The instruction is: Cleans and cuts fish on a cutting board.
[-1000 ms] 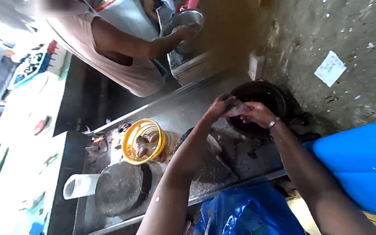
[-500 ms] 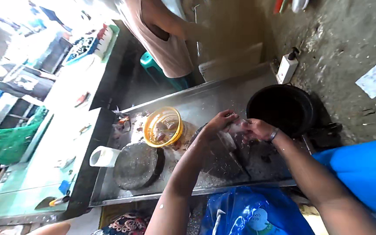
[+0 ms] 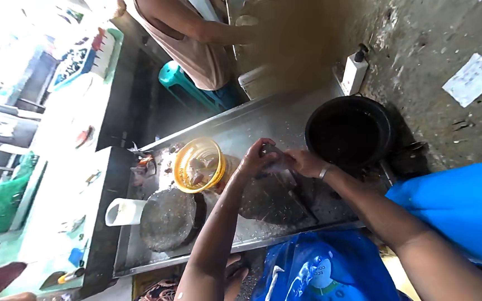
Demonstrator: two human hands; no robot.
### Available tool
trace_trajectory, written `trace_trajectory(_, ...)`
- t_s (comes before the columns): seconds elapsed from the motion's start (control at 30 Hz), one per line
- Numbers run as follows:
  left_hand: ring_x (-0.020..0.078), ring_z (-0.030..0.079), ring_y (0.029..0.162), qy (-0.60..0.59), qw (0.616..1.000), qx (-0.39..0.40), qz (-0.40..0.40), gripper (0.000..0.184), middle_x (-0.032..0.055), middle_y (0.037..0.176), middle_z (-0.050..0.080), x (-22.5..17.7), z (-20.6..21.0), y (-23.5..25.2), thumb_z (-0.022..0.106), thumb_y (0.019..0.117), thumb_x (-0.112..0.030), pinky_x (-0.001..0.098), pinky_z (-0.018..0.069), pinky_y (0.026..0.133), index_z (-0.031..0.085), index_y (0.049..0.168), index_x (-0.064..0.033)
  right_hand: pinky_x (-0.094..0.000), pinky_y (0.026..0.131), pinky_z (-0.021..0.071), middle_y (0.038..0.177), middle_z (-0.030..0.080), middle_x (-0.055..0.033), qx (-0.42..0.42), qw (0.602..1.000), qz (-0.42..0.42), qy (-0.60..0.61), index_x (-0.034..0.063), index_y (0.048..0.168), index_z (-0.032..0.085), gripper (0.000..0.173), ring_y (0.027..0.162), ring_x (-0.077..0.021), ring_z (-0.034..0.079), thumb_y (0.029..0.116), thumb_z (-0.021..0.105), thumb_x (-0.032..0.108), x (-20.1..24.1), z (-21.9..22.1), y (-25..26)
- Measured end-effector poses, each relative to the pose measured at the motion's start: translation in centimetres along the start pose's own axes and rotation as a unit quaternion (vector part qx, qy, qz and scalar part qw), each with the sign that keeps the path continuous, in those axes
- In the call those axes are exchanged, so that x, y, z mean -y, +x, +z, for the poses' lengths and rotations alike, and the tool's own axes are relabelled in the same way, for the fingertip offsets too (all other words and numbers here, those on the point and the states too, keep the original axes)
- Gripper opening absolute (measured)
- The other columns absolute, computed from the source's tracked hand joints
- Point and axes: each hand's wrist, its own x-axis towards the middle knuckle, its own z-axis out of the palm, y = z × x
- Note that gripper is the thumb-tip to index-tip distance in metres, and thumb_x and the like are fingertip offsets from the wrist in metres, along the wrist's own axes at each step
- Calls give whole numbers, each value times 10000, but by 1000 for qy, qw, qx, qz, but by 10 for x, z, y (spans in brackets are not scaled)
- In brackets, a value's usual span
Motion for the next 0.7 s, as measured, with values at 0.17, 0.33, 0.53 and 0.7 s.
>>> trace_trajectory(0.17, 138, 674, 796, -27, 999, 3, -25, 338, 100, 985, 689, 3, -8, -10, 642, 994, -130, 325, 589, 740, 554, 1311, -52, -477, 727, 575, 849, 680, -152, -13, 994, -89, -57, -13, 1062, 690, 269, 742, -259, 668, 1082, 498, 175, -11, 14, -3)
trace_trajectory(0.33, 152, 675, 784, -8, 998, -11, -66, 305, 108, 971, 689, 6, -5, -15, 651, 1005, -132, 335, 589, 727, 574, 1292, -64, -559, 737, 556, 797, 667, -187, -28, 976, -112, -183, -30, 919, 670, 269, 784, -359, 691, 1043, 528, 162, -9, 5, -2)
trace_trajectory(0.53, 224, 718, 875, 95, 984, -127, -81, 461, 130, 1046, 715, 34, 4, -10, 748, 954, -236, 457, 608, 811, 550, 1356, -127, -610, 909, 551, 1016, 720, -255, -214, 954, 93, -190, -43, 1134, 693, 310, 991, -413, 711, 1063, 492, 183, -64, -82, 3)
trace_trajectory(0.7, 351, 713, 1053, 254, 959, -111, -61, 654, 158, 1207, 713, 36, 22, -1, 829, 882, -273, 603, 555, 932, 519, 1442, -141, -671, 1102, 401, 1431, 517, -357, -195, 847, 467, -162, -103, 1467, 436, 636, 1359, -508, 491, 919, 695, 90, -131, -117, 1)
